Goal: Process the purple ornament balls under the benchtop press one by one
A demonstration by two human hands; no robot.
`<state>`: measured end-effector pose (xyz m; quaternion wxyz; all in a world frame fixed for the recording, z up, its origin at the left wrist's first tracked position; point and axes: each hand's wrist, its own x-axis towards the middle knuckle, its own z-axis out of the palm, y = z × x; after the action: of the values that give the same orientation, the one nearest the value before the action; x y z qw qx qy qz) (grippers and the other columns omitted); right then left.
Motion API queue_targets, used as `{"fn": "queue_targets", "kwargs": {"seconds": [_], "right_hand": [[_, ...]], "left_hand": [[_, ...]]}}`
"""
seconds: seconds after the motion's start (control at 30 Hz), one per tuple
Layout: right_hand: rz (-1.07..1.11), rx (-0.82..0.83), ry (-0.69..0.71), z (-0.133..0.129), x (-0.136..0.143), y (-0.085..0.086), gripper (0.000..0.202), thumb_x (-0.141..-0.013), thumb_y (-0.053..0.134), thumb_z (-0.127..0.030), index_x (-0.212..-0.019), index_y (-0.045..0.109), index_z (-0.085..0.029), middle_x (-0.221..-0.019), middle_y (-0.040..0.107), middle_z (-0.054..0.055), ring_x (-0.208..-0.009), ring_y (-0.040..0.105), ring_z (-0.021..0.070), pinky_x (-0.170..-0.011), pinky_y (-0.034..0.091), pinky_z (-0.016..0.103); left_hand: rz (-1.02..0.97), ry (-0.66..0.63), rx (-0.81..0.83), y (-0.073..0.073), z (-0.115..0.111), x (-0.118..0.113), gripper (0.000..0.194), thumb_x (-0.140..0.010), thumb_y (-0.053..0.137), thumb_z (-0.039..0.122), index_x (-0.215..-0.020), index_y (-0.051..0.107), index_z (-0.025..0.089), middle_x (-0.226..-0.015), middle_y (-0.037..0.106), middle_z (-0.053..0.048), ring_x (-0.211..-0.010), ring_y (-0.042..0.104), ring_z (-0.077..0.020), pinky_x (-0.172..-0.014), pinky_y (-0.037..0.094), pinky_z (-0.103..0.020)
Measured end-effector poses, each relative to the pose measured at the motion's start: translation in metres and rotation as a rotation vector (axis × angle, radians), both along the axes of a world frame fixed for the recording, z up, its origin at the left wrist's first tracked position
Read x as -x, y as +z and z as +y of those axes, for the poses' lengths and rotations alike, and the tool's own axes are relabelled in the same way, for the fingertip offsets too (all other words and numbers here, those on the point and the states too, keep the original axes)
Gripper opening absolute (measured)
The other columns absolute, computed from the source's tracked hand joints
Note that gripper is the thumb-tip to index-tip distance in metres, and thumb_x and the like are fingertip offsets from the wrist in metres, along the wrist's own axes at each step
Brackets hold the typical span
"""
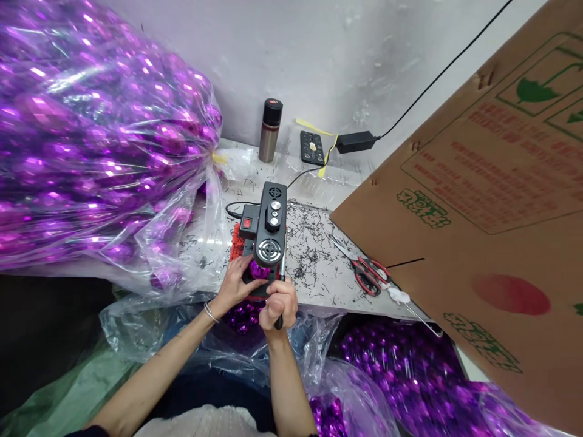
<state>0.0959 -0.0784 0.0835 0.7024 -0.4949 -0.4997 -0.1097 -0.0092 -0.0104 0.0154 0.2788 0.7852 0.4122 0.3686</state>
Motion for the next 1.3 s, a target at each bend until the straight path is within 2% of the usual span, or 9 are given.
{"fn": "queue_targets", "kwargs": {"seconds": [0.37, 0.57, 0.67, 0.8, 0.9, 1.03, 1.1, 1.2, 1.3], "right_hand": [[0.028, -0.025, 0.081, 0.002, -0.003, -0.009, 0.039, -0.110, 0.035, -0.031, -0.073, 0.047, -0.023, -0.076, 0.051, -0.004, -0.064, 0.055, 0.0116, -0.067, 0.051, 0.032], [-0.051, -0.042, 0.039, 0.006, -0.002, -0.015, 0.040, -0.110, 0.035, -0.026, -0.072, 0.047, -0.022, -0.075, 0.053, -0.004, -0.064, 0.058, 0.0114, -0.072, 0.053, 0.034], [0.000, -0.029, 0.023, 0.003, -0.002, -0.003, 0.041, -0.109, 0.035, -0.025, -0.069, 0.045, -0.023, -0.071, 0.050, -0.004, -0.062, 0.055, 0.0114, -0.070, 0.051, 0.033], [0.090, 0.075, 0.050, -0.003, -0.004, 0.036, 0.038, -0.107, 0.042, -0.021, -0.069, 0.047, -0.023, -0.068, 0.051, -0.003, -0.063, 0.055, 0.0121, -0.059, 0.043, 0.029], [0.095, 0.129, 0.048, -0.006, -0.006, 0.059, 0.036, -0.106, 0.046, -0.019, -0.070, 0.053, -0.022, -0.067, 0.053, -0.003, -0.064, 0.056, 0.0122, -0.058, 0.042, 0.028], [0.060, 0.124, 0.050, -0.008, -0.004, 0.054, 0.037, -0.106, 0.047, -0.020, -0.069, 0.051, -0.022, -0.067, 0.054, -0.002, -0.066, 0.058, 0.0127, -0.060, 0.044, 0.028], [0.063, 0.117, 0.047, -0.009, -0.002, 0.043, 0.037, -0.106, 0.046, -0.021, -0.069, 0.050, -0.022, -0.068, 0.055, -0.002, -0.065, 0.058, 0.0122, -0.060, 0.045, 0.028], [0.079, 0.116, 0.048, -0.009, 0.000, 0.031, 0.036, -0.106, 0.045, -0.020, -0.070, 0.050, -0.022, -0.070, 0.057, -0.002, -0.065, 0.058, 0.0115, -0.060, 0.045, 0.027], [0.069, 0.115, 0.052, -0.009, 0.000, 0.030, 0.036, -0.106, 0.045, -0.020, -0.071, 0.050, -0.022, -0.070, 0.056, -0.003, -0.065, 0.059, 0.0113, -0.060, 0.045, 0.027]], "left_hand": [[-0.018, -0.008, 0.010, -0.001, 0.001, -0.002, 0.064, -0.085, 0.086, 0.047, -0.139, 0.064, 0.022, -0.130, 0.075, -0.014, -0.121, 0.070, -0.0332, -0.107, 0.053, -0.050], [-0.062, -0.012, -0.045, -0.004, 0.003, -0.004, 0.065, -0.085, 0.086, 0.047, -0.138, 0.063, 0.017, -0.126, 0.076, -0.016, -0.118, 0.072, -0.0332, -0.103, 0.056, -0.050], [-0.067, -0.015, -0.050, -0.005, 0.006, -0.006, 0.066, -0.084, 0.086, 0.048, -0.139, 0.063, 0.019, -0.128, 0.076, -0.016, -0.119, 0.072, -0.0338, -0.104, 0.056, -0.051], [-0.080, -0.059, -0.026, -0.001, 0.005, -0.002, 0.065, -0.085, 0.086, 0.045, -0.140, 0.061, 0.020, -0.131, 0.074, -0.015, -0.124, 0.071, -0.0345, -0.108, 0.055, -0.054], [-0.064, -0.137, 0.004, 0.005, -0.012, 0.015, 0.064, -0.090, 0.081, 0.040, -0.146, 0.056, 0.022, -0.138, 0.071, -0.016, -0.132, 0.067, -0.0341, -0.116, 0.050, -0.057], [-0.061, -0.155, 0.046, 0.027, -0.025, 0.048, 0.077, -0.088, 0.080, 0.052, -0.152, 0.051, 0.021, -0.149, 0.064, -0.018, -0.139, 0.062, -0.0353, -0.120, 0.049, -0.056], [-0.100, -0.037, 0.064, 0.045, -0.007, 0.064, 0.067, -0.096, 0.069, 0.055, -0.152, 0.053, 0.020, -0.150, 0.064, -0.017, -0.135, 0.065, -0.0328, -0.115, 0.054, -0.052], [-0.115, 0.220, 0.062, 0.069, 0.050, 0.081, 0.045, -0.109, 0.042, 0.040, -0.141, 0.064, 0.018, -0.137, 0.072, -0.015, -0.122, 0.071, -0.0269, -0.107, 0.058, -0.046], [0.177, 0.303, 0.133, 0.080, 0.111, 0.090, 0.040, -0.101, 0.043, 0.023, -0.124, 0.075, 0.016, -0.123, 0.078, -0.014, -0.119, 0.072, -0.0302, -0.109, 0.055, -0.047]]}}
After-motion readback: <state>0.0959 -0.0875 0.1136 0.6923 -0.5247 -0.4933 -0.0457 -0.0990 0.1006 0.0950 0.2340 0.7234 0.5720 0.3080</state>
